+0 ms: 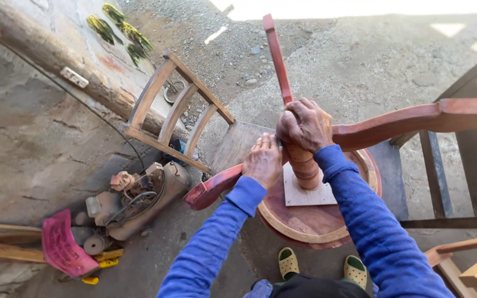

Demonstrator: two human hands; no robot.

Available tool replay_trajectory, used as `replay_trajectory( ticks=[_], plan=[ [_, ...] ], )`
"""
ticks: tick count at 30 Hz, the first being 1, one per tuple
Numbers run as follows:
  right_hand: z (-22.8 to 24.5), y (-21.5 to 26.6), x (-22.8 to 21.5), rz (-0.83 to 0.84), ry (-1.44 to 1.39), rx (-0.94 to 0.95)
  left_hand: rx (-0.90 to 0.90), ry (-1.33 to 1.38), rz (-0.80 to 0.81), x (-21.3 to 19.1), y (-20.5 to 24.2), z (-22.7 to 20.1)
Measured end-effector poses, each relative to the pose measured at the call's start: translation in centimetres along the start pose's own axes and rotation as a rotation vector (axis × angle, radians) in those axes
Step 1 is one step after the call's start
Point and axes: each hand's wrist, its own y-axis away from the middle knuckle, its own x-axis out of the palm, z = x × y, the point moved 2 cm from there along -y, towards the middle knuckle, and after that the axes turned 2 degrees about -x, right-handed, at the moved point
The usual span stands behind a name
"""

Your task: Sanding a wooden table base with sandpaper to smooth the surface.

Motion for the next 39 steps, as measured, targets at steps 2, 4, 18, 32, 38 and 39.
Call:
replay_trajectory(
  ticks=[2, 4, 18, 32, 38, 39],
  plan=[
    [-0.1, 0.0, -0.1, -0.015, -0.005, 0.011, -0.081, 0.204, 0.044, 0.9, -0.3, 0.8],
    [-0.4, 0.0, -0.2, -0.025, 0.011, 0.038, 0.096, -0.136, 0.104, 1.2, 0.9, 1.0],
    [-0.7, 0.1, 0.0, 0.023, -0.022, 0.120, -0.006, 0.141, -0.329, -4.4, 3.3, -4.9],
    [-0.2, 0.2, 1.4, 0.083, -0.046, 0.238, -0.421, 0.610, -0.061, -1.1, -1.8, 0.5],
    [-2.0, -0.2, 1.7, 0.082, -0.033, 0.205, -0.146, -0.056, -0.265, -0.9, -0.4, -1.9],
    [-1.5, -0.3, 1.4, 0.092, -0.050, 0.181, -0.110, 0.028, -0.175, -0.7, -0.8, -1.3]
  ],
)
